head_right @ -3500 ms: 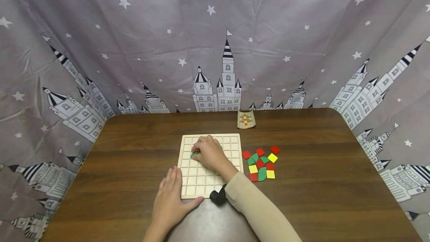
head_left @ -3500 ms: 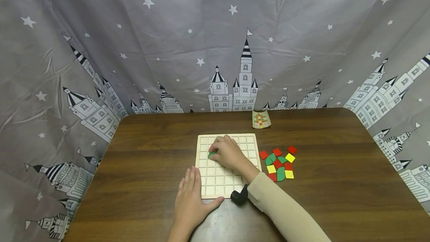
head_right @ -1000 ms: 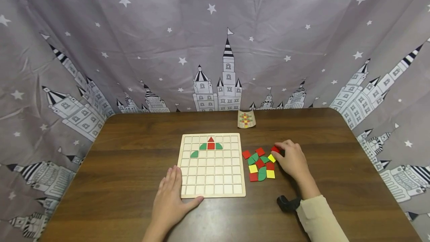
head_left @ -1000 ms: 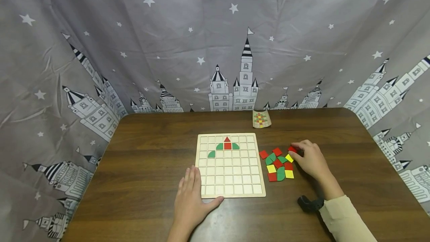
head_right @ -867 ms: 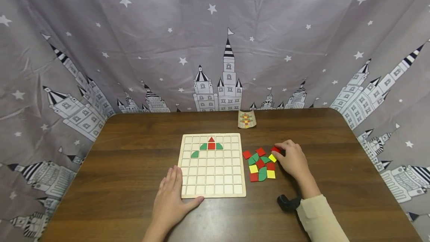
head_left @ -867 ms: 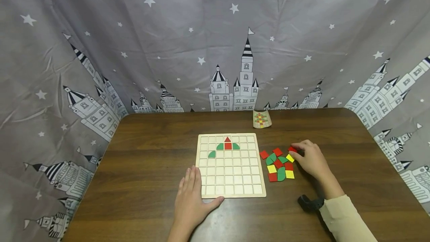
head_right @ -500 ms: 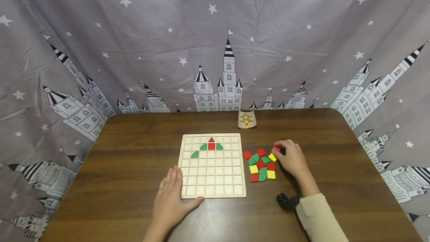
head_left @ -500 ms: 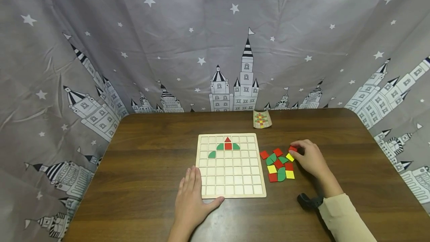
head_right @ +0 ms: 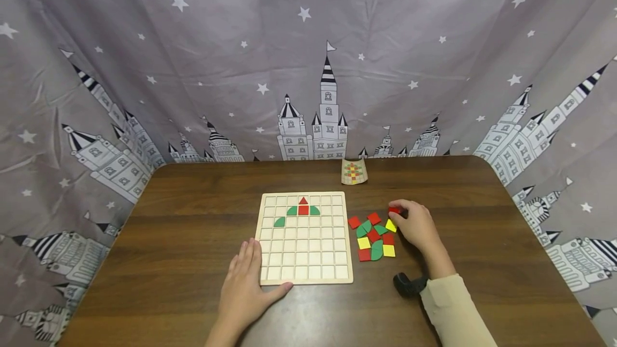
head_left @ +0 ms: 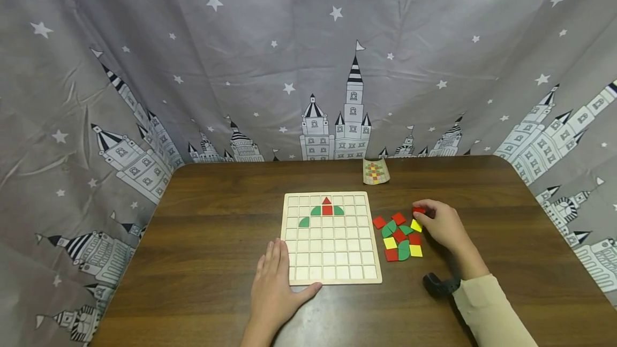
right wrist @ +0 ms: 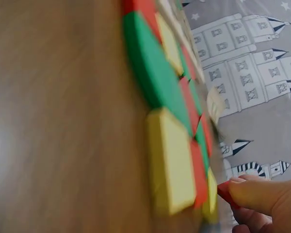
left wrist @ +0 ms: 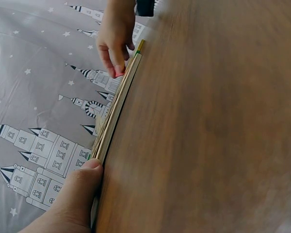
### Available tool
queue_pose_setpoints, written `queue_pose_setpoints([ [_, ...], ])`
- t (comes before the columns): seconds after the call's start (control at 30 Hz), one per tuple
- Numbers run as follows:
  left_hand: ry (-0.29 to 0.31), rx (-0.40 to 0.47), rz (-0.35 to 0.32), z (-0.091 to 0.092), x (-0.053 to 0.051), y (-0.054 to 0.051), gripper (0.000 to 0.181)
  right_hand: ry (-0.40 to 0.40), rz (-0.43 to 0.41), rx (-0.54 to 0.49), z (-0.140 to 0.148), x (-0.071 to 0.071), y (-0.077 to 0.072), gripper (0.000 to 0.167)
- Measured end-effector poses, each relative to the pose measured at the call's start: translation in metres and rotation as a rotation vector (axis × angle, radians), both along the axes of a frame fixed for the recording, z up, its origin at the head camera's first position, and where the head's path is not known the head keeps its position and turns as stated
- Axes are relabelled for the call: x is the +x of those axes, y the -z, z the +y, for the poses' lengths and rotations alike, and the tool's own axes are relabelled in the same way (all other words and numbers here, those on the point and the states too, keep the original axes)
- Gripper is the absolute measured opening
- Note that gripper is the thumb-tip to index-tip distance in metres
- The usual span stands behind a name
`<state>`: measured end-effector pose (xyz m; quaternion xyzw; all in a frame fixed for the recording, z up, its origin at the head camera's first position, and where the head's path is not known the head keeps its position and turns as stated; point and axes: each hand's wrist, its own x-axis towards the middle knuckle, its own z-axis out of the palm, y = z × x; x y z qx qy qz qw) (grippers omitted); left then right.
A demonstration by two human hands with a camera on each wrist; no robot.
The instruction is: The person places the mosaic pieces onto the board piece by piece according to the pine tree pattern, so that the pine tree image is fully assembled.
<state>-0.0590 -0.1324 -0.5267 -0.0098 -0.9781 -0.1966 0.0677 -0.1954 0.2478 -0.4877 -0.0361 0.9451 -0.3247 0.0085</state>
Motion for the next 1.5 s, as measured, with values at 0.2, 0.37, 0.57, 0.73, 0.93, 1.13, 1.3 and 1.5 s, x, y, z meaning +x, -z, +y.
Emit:
queue_pose_setpoints([
  [0.2,0.001,0.000,0.004,0.000,0.001,0.000,0.125,0.008,-0.013,-0.055,-0.026,-0.009,-0.004,0.032],
  [0.37,0.005,-0.004,0.011,0.000,0.001,0.000,0.125,-0.022,-0.029,-0.124,-0.059,-0.015,-0.007,0.030],
  [0.57,0.006,-0.009,0.010,0.001,0.000,0.000,0.125,-0.099,-0.043,-0.197,-0.101,-0.020,-0.009,0.029],
  [0.73,0.007,-0.014,0.011,0.002,0.000,0.001,0.125,-0.150,-0.051,-0.246,-0.134,-0.019,-0.008,0.024],
  [0.93,0.009,-0.014,0.024,0.001,0.001,0.002,0.124,-0.194,-0.034,-0.230,-0.168,-0.017,-0.002,0.015],
  [1.13,0.007,-0.018,0.032,0.000,0.000,0.002,0.123,-0.244,-0.011,-0.206,-0.192,-0.013,0.002,0.015],
  [1.3,0.008,-0.023,0.032,0.000,0.000,0.002,0.124,-0.250,0.048,-0.175,-0.206,-0.011,0.006,0.011],
  [1.5,0.007,-0.023,0.027,-0.001,0.000,0.001,0.124,-0.250,0.092,-0.124,-0.213,-0.007,0.008,0.011],
])
